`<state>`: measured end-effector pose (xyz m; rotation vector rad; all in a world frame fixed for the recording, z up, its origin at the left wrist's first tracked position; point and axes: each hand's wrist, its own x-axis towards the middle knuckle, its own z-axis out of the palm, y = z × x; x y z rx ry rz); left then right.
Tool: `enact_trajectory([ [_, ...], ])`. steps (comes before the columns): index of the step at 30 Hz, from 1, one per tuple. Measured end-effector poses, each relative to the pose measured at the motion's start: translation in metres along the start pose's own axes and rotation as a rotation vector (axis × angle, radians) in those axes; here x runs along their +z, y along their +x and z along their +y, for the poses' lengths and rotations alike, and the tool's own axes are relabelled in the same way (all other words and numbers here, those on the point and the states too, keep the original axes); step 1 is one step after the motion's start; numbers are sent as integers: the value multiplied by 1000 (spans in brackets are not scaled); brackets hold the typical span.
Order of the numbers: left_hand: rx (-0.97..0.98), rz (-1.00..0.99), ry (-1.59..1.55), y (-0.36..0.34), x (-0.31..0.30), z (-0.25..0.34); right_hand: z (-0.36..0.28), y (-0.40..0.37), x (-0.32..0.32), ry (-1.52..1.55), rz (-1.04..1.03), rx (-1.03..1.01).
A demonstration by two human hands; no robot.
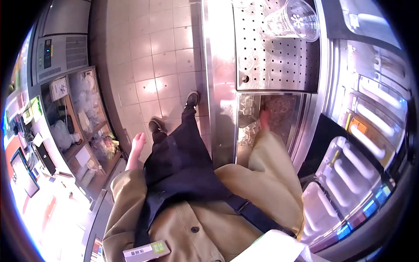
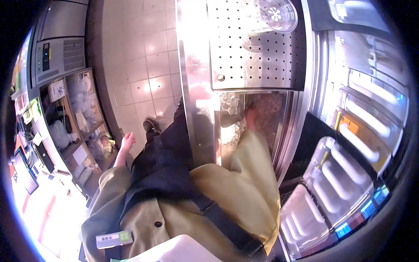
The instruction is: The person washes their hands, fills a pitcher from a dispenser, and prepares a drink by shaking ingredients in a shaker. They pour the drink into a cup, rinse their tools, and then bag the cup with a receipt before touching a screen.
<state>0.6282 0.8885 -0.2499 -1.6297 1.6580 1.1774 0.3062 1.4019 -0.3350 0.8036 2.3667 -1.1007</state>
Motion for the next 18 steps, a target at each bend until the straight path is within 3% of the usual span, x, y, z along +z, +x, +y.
enact_trajectory([
  [2,93,-105,63,-15,5,46,-1,-4,-4,205,-5,-51],
  [6,485,28,141,19,23,82,5,-28,-34,467,1,-117],
  [8,703,23,135,24,24,108,-23,-67,-55,604,13,-36],
  [11,878,75,297,-8,17,159,-16,-98,-68,740,103,-93],
  [12,911,112,319,-22,14,171,-8,-111,-78,592,103,-138],
  [14,740,-125,183,-30,15,187,-9,-154,-91,630,122,-140],
  [15,795,-179,148,-29,20,190,-24,-190,-99,644,131,-89],
  [16,855,-249,126,-29,27,194,-25,-213,-102,790,120,-160],
  [17,904,-342,44,-28,36,200,-4,-222,-95,687,283,-210],
  [18,993,-309,75,-66,34,213,-16,-251,-105,824,149,-194],
])
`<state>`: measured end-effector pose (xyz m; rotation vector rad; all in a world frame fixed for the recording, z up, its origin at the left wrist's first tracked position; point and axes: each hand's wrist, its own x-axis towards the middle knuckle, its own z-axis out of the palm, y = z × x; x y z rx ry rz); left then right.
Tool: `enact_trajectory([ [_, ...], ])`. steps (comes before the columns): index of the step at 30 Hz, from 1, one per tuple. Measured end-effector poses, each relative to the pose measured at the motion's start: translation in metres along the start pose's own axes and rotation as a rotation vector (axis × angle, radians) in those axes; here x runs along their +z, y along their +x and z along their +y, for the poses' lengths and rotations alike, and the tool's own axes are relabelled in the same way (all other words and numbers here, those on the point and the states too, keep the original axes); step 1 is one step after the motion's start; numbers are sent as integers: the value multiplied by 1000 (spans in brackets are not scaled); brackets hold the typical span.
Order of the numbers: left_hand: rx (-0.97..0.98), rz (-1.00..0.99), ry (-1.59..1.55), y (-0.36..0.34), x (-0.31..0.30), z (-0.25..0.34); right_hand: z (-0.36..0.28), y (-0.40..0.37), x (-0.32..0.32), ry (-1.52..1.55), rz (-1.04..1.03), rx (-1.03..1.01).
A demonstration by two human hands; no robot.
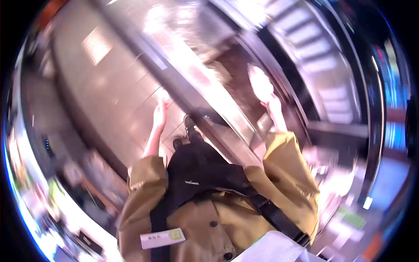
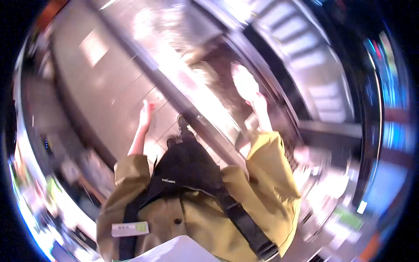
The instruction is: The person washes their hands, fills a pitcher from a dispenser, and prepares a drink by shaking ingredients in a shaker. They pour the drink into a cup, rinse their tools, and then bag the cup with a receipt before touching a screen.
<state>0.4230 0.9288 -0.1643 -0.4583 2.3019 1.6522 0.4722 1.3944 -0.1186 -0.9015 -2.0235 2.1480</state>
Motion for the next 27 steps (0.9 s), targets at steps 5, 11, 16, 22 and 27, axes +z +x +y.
enact_trajectory([
  [5,420,-179,-319,-17,67,96,-17,-114,-59,-177,139,-156],
  [11,717,-658,-169,-114,197,187,-32,-265,-122,-252,435,-90],
  [16,1065,-1061,-7,-236,317,245,-6,-372,-203,-263,637,30],
  [22,1558,-1092,551,-365,485,287,-4,-434,-328,-466,782,38],
  [27,1541,-1055,717,-394,525,290,-49,-433,-391,-376,827,-56],
])
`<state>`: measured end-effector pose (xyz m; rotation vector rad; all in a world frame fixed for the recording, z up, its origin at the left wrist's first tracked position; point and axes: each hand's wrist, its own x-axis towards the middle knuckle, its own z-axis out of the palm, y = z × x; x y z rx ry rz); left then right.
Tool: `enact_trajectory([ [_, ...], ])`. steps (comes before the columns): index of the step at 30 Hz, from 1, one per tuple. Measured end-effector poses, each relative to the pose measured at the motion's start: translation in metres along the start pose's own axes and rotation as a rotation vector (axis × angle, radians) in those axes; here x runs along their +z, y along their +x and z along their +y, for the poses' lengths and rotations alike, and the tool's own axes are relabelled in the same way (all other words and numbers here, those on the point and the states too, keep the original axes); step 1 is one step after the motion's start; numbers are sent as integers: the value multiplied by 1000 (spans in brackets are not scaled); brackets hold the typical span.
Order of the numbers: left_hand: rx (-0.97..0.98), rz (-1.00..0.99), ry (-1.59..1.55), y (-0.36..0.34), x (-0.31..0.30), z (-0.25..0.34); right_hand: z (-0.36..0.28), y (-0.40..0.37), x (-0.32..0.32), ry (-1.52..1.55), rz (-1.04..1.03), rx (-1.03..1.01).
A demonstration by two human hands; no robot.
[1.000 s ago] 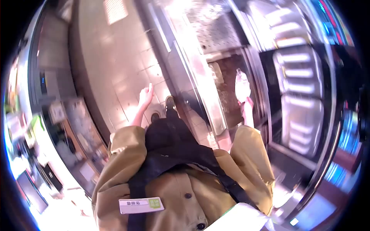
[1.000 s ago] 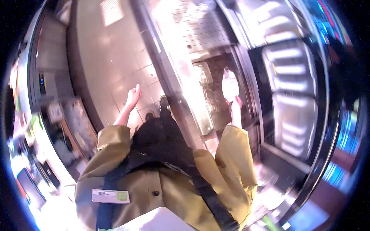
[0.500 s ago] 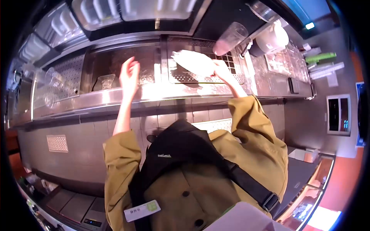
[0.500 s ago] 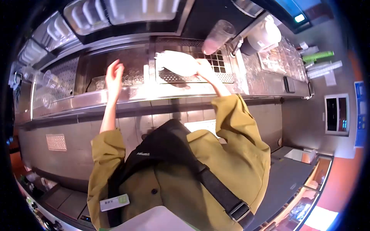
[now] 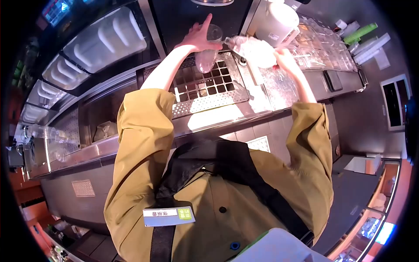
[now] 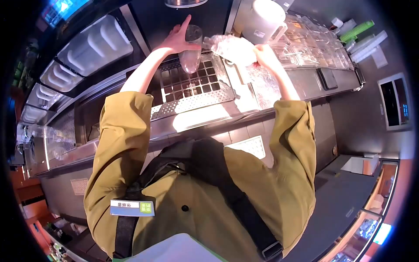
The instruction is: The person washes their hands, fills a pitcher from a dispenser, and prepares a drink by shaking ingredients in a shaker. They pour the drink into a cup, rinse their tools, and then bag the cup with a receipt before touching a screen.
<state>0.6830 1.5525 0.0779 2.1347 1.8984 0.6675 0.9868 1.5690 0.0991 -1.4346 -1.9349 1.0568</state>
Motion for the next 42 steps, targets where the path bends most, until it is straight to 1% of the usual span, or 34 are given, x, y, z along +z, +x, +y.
enact_trajectory([
  [1,21,-11,-30,1,-1,-2,-9,9,-4,53,6,-1],
  [2,42,-23,-59,1,-4,-4,-13,23,-9,-13,-65,2],
  [3,60,-4,-87,0,-5,-5,-25,30,-7,-35,-42,5],
  [5,98,37,-150,-2,-4,-7,-27,61,-5,-66,-116,3],
  [7,91,19,-200,-2,-2,-11,-51,67,-1,-92,-149,-42],
  [11,59,33,-229,-3,-3,-6,-91,106,-7,-457,-372,-92],
  [12,36,-2,-262,-5,-7,-4,-102,108,-4,-493,-348,-100],
  [13,47,0,-269,-5,-7,-5,-115,109,-5,-657,-341,-109],
  [15,77,3,-290,-2,-5,-7,-134,108,-1,-822,-361,-105],
  [16,96,4,-283,-1,-4,-8,-141,102,-1,-819,-305,-93],
  [20,135,-13,-246,3,-3,-16,-146,97,-1,-908,-263,-162],
  [21,137,-26,-234,3,-4,-15,-143,94,-3,-885,-241,-163],
  [22,126,0,-127,3,-4,-16,-142,94,-8,-860,-226,-157],
  [26,-28,4,113,6,-4,4,-115,85,-22,-706,-167,-99],
  [29,-94,24,128,6,0,14,-73,81,-32,-534,-122,-42],
  [31,-84,55,116,5,3,9,-33,85,-35,-415,-117,-5],
  [33,-80,97,109,4,3,9,-15,68,-36,-264,-99,81],
  [35,-87,145,109,-4,2,12,26,79,-35,-369,-147,-3],
  [38,-91,195,49,-22,-5,12,74,88,-18,-536,-55,-74],
  [39,-131,211,12,-30,-9,8,82,90,-10,-606,-27,-86],
  [41,-83,343,-86,-50,-13,-11,89,89,6,-510,-128,8],
  [42,-85,389,-120,-67,-23,-14,74,83,16,-539,-231,42],
])
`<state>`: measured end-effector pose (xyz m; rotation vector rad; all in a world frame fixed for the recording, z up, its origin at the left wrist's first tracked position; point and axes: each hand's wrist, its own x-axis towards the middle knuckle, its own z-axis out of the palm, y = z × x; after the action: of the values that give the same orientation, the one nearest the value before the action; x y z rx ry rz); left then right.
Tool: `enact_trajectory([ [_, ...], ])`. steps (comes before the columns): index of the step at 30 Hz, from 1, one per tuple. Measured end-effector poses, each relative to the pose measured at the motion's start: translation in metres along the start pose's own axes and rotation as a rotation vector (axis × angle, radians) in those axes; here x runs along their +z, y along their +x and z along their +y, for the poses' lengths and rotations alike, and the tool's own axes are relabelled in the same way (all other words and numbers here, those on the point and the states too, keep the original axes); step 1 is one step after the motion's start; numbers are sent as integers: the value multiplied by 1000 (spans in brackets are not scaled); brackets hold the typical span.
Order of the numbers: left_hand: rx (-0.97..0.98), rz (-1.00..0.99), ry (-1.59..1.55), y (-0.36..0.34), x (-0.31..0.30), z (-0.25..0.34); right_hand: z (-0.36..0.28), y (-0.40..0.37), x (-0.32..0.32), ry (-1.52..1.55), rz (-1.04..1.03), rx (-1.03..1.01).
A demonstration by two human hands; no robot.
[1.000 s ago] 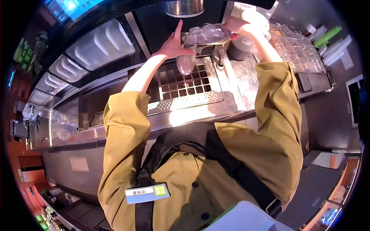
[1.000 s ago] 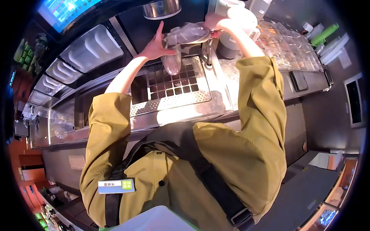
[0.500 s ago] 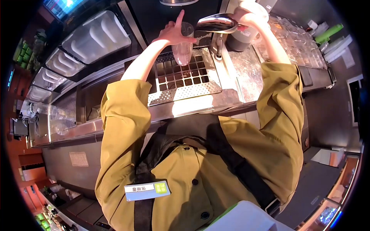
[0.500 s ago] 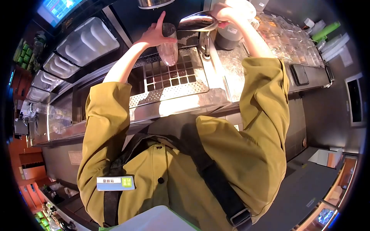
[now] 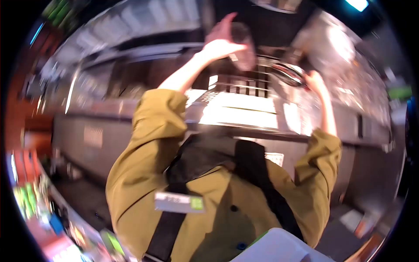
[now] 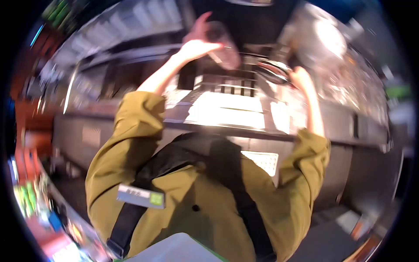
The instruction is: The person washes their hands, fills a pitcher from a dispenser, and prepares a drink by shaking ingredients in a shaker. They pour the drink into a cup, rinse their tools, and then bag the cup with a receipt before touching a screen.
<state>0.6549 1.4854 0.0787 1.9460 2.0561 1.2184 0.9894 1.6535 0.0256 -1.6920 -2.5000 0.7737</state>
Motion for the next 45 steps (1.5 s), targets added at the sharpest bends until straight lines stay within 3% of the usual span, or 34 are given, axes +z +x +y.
enact_trajectory([
  [2,-120,67,-8,-22,-42,-2,-12,16,30,147,-8,-53],
  [3,-224,80,-6,-36,-67,-7,-46,8,29,163,-156,-35],
  [5,-223,204,-19,-64,-118,-15,-78,9,46,40,-138,-129],
  [8,-256,303,-98,-108,-206,-30,-175,2,71,-117,-147,-501],
  [9,-261,408,100,-123,-230,-41,-212,9,86,-147,-246,-572],
  [11,-434,501,0,-153,-273,-73,-302,1,121,-160,-382,-577],
  [12,-448,531,267,-168,-298,-85,-331,9,154,-156,-308,-758],
  [13,-373,551,323,-187,-320,-115,-361,20,190,-168,-304,-869],
  [14,-400,557,357,-203,-343,-129,-398,16,217,-195,-415,-791],
  [17,-568,521,501,-240,-402,-183,-481,18,313,-432,-496,-713],
  [19,-564,502,618,-258,-427,-206,-510,23,375,-573,-472,-663],
  [21,-612,531,585,-276,-449,-236,-499,57,463,-645,-408,-658],
  [23,-542,543,535,-294,-468,-269,-479,82,524,-550,-386,-534],
  [27,-597,470,497,-292,-489,-296,-463,73,576,-583,-505,-582],
  [29,-574,476,474,-294,-493,-314,-465,55,573,-768,-626,-637],
  [30,-531,457,478,-295,-495,-324,-463,49,572,-714,-581,-593],
  [34,-715,406,333,-283,-500,-329,-456,54,525,-484,-553,-605],
  [37,-686,306,300,-263,-503,-329,-459,56,478,-358,-581,-578],
  [42,-326,215,468,-258,-509,-340,-495,47,390,-186,-644,-539],
  [45,-525,120,579,-259,-511,-327,-535,44,344,-109,-638,-584],
])
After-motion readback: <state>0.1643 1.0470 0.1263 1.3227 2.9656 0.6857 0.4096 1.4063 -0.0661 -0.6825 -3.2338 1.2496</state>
